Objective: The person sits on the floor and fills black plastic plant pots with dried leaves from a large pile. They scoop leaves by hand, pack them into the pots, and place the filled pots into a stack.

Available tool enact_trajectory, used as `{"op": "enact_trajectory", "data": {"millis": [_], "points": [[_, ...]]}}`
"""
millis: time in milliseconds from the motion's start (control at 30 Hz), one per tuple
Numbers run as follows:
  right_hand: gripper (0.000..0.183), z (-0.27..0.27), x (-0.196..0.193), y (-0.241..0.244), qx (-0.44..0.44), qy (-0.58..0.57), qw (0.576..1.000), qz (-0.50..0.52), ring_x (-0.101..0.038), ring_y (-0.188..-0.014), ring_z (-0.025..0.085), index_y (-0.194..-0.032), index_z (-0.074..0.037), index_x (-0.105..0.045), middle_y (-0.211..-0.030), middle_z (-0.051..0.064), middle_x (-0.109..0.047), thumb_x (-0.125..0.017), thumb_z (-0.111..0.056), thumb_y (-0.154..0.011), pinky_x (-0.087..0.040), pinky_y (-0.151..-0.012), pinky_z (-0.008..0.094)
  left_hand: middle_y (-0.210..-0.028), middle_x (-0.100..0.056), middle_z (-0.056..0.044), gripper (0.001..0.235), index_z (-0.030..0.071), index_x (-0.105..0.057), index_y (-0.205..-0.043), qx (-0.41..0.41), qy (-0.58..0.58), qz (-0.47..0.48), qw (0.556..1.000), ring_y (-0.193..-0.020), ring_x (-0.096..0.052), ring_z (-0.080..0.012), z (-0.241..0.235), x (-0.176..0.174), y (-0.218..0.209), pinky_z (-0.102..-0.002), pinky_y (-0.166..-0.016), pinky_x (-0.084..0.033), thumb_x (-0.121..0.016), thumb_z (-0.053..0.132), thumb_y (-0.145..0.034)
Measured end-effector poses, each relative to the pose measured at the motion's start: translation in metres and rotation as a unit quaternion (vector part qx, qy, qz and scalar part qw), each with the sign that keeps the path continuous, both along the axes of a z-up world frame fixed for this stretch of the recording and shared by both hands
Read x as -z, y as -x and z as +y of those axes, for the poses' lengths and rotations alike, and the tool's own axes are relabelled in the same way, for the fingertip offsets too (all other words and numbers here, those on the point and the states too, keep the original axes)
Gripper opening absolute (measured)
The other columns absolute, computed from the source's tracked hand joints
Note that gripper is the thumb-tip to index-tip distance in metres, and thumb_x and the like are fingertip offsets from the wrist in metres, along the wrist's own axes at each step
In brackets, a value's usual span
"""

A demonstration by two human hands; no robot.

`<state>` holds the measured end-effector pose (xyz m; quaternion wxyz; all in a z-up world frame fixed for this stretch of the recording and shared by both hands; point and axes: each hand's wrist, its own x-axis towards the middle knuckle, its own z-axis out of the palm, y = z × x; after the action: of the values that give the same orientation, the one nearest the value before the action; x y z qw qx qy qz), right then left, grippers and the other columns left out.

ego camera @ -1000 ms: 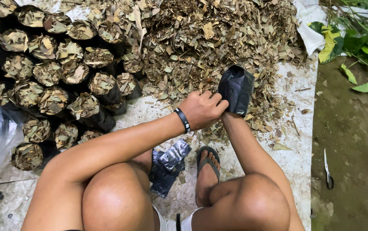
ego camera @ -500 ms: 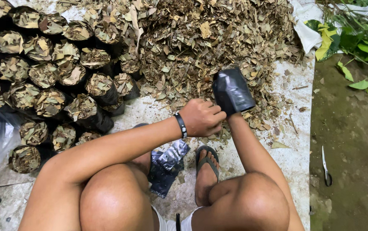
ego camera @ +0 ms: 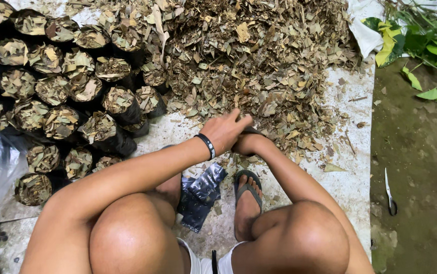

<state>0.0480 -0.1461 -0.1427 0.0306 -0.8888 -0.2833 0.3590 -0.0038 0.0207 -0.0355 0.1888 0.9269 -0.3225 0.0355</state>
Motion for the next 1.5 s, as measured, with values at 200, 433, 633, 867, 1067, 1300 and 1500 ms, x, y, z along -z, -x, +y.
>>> {"op": "enact_trajectory", "data": {"millis": [200,433,633,867,1067,1300,1500], "points": [[0.034,0.005,-0.003,0.028,-0.034,0.001,0.997,0.069,-0.071,-0.093,0.037,-0.113,0.0,-0.069,-0.111,0.025,-0.073,-0.047,-0.023,-0.102,-0.055,-0.09,0.047,-0.119,-0.057,-0.02,0.037,0.019,-0.062,-0.124,0.103,-0.011,0.041,0.994,-0.081,-0.073,-0.0409,0.007,0.035,0.001,-0.05,-0.068,-0.061,-0.061,0.012,-0.087],[0.028,0.012,-0.033,0.069,-0.105,-0.155,0.982,0.035,-0.069,-0.095,0.041,-0.106,-0.002,-0.068,-0.102,0.024,-0.072,-0.051,-0.021,-0.095,-0.054,-0.089,0.05,-0.108,-0.066,-0.017,0.022,0.017,-0.078,-0.102,0.099,-0.085,0.058,0.99,-0.09,-0.073,-0.0384,0.011,0.075,-0.002,-0.048,-0.075,-0.061,-0.064,0.015,-0.085],[0.04,0.008,-0.086,0.078,-0.016,-0.109,0.992,0.057,-0.068,-0.097,0.04,-0.114,-0.008,-0.067,-0.1,0.023,-0.072,-0.051,-0.042,-0.101,-0.053,-0.09,0.051,-0.114,-0.065,-0.016,0.02,0.017,-0.078,-0.1,0.067,-0.136,0.174,0.973,-0.099,-0.071,-0.0385,0.032,0.089,-0.002,-0.048,-0.083,-0.059,-0.066,0.017,-0.084],[0.071,-0.064,0.003,0.063,0.229,-0.392,0.867,-0.205,-0.049,-0.138,0.039,-0.144,-0.002,-0.05,-0.147,0.024,-0.052,-0.061,-0.054,-0.097,-0.039,-0.117,0.053,-0.127,-0.059,-0.014,0.064,0.018,-0.063,-0.128,-0.029,-0.163,0.295,0.941,-0.106,-0.066,-0.04,0.081,0.088,0.008,-0.047,-0.09,-0.055,-0.075,0.001,-0.068],[0.154,-0.15,0.121,0.094,0.466,-0.125,0.824,-0.296,0.002,-0.145,0.058,-0.156,0.005,-0.002,-0.158,0.04,-0.001,-0.082,-0.074,-0.051,-0.001,-0.112,0.067,-0.125,-0.06,-0.016,0.065,0.015,-0.062,-0.134,-0.057,-0.099,0.284,0.952,-0.107,-0.066,-0.042,0.098,0.076,0.012,-0.047,-0.093,-0.056,-0.062,-0.008,-0.074],[0.144,-0.1,0.167,0.01,0.478,-0.102,0.857,-0.162,-0.002,-0.152,0.052,-0.157,0.006,0.01,-0.164,0.034,-0.001,-0.091,-0.047,-0.069,0.002,-0.126,0.062,-0.134,-0.054,-0.012,0.064,0.018,-0.056,-0.139,-0.058,-0.101,0.369,0.922,-0.105,-0.066,-0.0434,0.078,0.058,0.016,-0.052,-0.091,-0.054,-0.062,-0.005,-0.079],[0.101,-0.075,0.077,-0.062,0.525,-0.245,0.815,-0.036,-0.039,-0.141,0.045,-0.153,0.006,-0.018,-0.151,0.031,-0.035,-0.077,-0.037,-0.084,-0.031,-0.117,0.054,-0.135,-0.051,-0.011,0.064,0.026,-0.055,-0.14,-0.071,-0.154,0.37,0.913,-0.102,-0.067,-0.0454,0.058,0.044,0.012,-0.058,-0.091,-0.052,-0.062,0.0,-0.082]]}}
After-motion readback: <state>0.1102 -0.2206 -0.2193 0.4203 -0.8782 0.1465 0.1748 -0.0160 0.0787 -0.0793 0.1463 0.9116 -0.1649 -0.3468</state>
